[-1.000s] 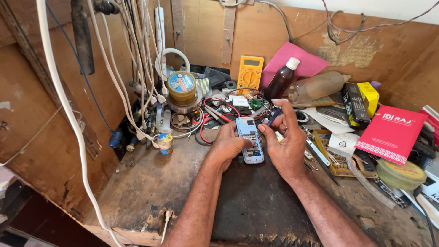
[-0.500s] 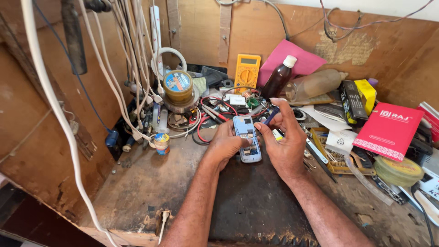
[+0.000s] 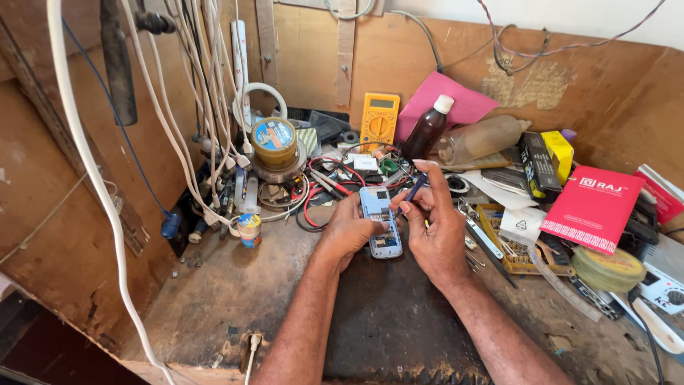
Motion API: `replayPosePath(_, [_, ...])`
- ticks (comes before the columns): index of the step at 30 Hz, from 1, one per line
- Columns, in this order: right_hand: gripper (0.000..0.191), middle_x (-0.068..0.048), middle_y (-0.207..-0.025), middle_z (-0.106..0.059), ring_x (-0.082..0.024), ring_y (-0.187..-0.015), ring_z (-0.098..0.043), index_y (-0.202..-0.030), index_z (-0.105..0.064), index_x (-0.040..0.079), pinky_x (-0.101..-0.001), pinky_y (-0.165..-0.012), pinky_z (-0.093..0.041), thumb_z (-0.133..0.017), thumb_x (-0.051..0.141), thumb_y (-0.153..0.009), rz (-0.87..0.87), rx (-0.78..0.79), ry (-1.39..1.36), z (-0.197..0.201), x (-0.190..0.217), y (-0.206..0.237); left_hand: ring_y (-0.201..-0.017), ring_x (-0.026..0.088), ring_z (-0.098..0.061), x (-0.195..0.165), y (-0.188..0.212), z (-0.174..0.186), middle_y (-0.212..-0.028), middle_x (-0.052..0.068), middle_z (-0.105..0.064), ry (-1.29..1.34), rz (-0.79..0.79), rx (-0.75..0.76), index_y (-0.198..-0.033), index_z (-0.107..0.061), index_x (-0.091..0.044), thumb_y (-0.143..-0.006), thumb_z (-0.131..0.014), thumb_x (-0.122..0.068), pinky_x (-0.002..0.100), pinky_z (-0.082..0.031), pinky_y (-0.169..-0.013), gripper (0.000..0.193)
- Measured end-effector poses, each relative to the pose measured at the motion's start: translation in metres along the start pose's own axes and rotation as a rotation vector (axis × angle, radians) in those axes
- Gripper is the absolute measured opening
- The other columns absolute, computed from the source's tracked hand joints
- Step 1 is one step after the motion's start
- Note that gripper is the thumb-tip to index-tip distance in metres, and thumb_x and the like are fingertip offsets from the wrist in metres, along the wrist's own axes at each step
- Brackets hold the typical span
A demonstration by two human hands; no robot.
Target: The person uses a small tool to pry and separate the back cover of a mobile phone, then continues to work on the internal components. The person handles the phone and tool throughout the clip.
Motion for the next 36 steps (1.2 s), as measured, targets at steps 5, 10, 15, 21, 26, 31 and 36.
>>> replayPosePath(5, [0.066, -0.010, -0.097, -0.066, -0.014, -0.096, -0.068, -0.151, -0.042, 0.003, -0.0301, -0.089, -0.058, -0.073, -0.006, -0.093, 0.132, -0.060, 0.081, -0.0027, 0.0024, 0.0001, -0.091, 0.020, -0.074, 0.0020, -0.0013, 0.0003, -0.103, 0.012, -0.074, -0.012, -0.001, -0.028, -0.118, -0.061, 0.002, -0.073, -0.069, 0.013, 0.036, -0.061, -0.080, 0.047])
replayPosePath(10, [0.064, -0.006, -0.092, -0.068, -0.011, -0.087, -0.067, -0.147, -0.046, 0.004, -0.0287, -0.079, -0.058, -0.078, -0.001, -0.092, 0.113, -0.089, 0.111, -0.0026, 0.0025, -0.0021, -0.087, 0.019, -0.074, 0.0028, -0.0015, 0.0017, -0.101, 0.013, -0.075, -0.005, -0.018, -0.053, -0.119, -0.064, 0.003, -0.073, -0.070, 0.014, 0.035, -0.061, -0.077, 0.047])
replayPosePath(15, [0.065, -0.004, -0.084, -0.068, -0.009, -0.081, -0.067, -0.149, -0.045, 0.005, -0.0273, -0.076, -0.057, -0.077, -0.002, -0.092, 0.074, -0.092, 0.135, -0.0021, 0.0006, -0.0023, -0.083, 0.019, -0.074, 0.0028, 0.0004, 0.0018, -0.098, 0.014, -0.077, 0.034, -0.005, -0.030, -0.118, -0.065, 0.004, -0.073, -0.068, 0.014, 0.034, -0.062, -0.074, 0.046])
replayPosePath(21, [0.066, -0.006, -0.082, -0.066, -0.008, -0.079, -0.064, -0.151, -0.044, 0.007, -0.0265, -0.074, -0.056, -0.072, -0.007, -0.092, 0.006, -0.097, 0.121, -0.0006, -0.0020, -0.0011, -0.088, 0.019, -0.075, 0.0025, 0.0003, 0.0032, -0.100, 0.012, -0.076, 0.076, -0.036, 0.022, -0.119, -0.065, 0.003, -0.073, -0.067, 0.016, 0.033, -0.063, -0.078, 0.048])
replayPosePath(26, [0.068, -0.007, -0.086, -0.069, -0.009, -0.084, -0.069, -0.153, -0.038, 0.008, -0.0262, -0.078, -0.057, -0.067, -0.008, -0.094, -0.033, -0.059, 0.068, 0.0010, -0.0013, 0.0009, -0.092, 0.018, -0.075, 0.0036, -0.0013, 0.0030, -0.104, 0.012, -0.077, 0.074, -0.020, 0.019, -0.120, -0.064, 0.003, -0.072, -0.066, 0.016, 0.034, -0.062, -0.081, 0.050])
replayPosePath(31, [0.066, -0.007, -0.092, -0.074, -0.011, -0.090, -0.072, -0.155, -0.035, 0.007, -0.0275, -0.082, -0.057, -0.064, -0.006, -0.098, -0.002, -0.057, 0.070, 0.0026, 0.0007, 0.0026, -0.093, 0.019, -0.075, 0.0042, -0.0008, 0.0031, -0.106, 0.013, -0.078, 0.082, -0.052, 0.029, -0.121, -0.064, 0.005, -0.072, -0.066, 0.016, 0.034, -0.062, -0.081, 0.049])
replayPosePath(36, [0.065, -0.009, -0.096, -0.072, -0.012, -0.093, -0.071, -0.150, -0.042, 0.005, -0.0274, -0.086, -0.058, -0.072, -0.005, -0.094, 0.103, -0.102, 0.101, -0.0008, 0.0015, 0.0019, -0.088, 0.019, -0.076, 0.0046, -0.0011, 0.0027, -0.101, 0.013, -0.077, 0.031, -0.008, -0.016, -0.118, -0.065, 0.004, -0.073, -0.068, 0.015, 0.034, -0.062, -0.076, 0.047])
Point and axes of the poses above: each hand's wrist, its own y-axis away from the middle knuckle, its own z-axis out of the back of the hand, x = y × z, the point moved 1 cm from there along -y, towards the middle knuckle
